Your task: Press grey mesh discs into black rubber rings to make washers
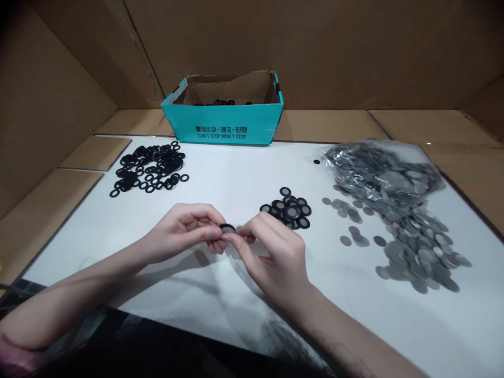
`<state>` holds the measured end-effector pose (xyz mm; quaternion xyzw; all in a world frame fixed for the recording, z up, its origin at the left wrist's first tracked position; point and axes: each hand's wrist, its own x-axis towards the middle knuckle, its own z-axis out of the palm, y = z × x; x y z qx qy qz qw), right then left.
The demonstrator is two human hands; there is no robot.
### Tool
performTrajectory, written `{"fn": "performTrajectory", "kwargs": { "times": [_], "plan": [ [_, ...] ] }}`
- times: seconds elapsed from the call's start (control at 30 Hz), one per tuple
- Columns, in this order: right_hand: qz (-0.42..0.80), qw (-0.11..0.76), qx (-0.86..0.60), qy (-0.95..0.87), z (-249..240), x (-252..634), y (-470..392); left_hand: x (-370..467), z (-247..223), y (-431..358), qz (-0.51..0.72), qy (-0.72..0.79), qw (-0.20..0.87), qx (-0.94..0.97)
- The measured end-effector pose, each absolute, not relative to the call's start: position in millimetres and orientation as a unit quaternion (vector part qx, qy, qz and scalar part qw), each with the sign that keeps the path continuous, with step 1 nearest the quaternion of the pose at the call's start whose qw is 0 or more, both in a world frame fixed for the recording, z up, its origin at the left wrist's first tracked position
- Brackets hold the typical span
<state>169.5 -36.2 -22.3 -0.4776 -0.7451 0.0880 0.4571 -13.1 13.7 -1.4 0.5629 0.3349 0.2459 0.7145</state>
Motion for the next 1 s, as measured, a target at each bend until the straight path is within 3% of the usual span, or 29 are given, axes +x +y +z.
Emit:
{"fn": "performTrajectory", "kwargs": {
  "times": [0.17, 0.4, 0.67, 0.83, 1.0],
  "plan": [
    [0.125, 0.424, -0.46, -0.77, -22.5, 169.1, -34.9, -12.9, -1.7, 13.9, 0.229, 0.329, 0.685, 0.609],
    [0.183, 0.419, -0.429, -0.779, -22.2, 169.5, -33.4, -14.3, -1.5, 14.9, 0.269, 0.3, 0.54, 0.739],
    [0.213, 0.416, -0.42, -0.778, -22.5, 171.6, -35.2, -14.3, 6.1, 11.5, 0.238, 0.328, 0.604, 0.686],
    [0.294, 0.425, -0.4, -0.757, -20.3, 174.9, -31.9, -13.1, 8.0, 8.5, 0.228, 0.307, 0.64, 0.667],
    [0.334, 0.432, -0.367, -0.753, -19.0, 179.1, -30.8, -12.5, 12.6, 5.2, 0.252, 0.305, 0.631, 0.667]
  ]
}}
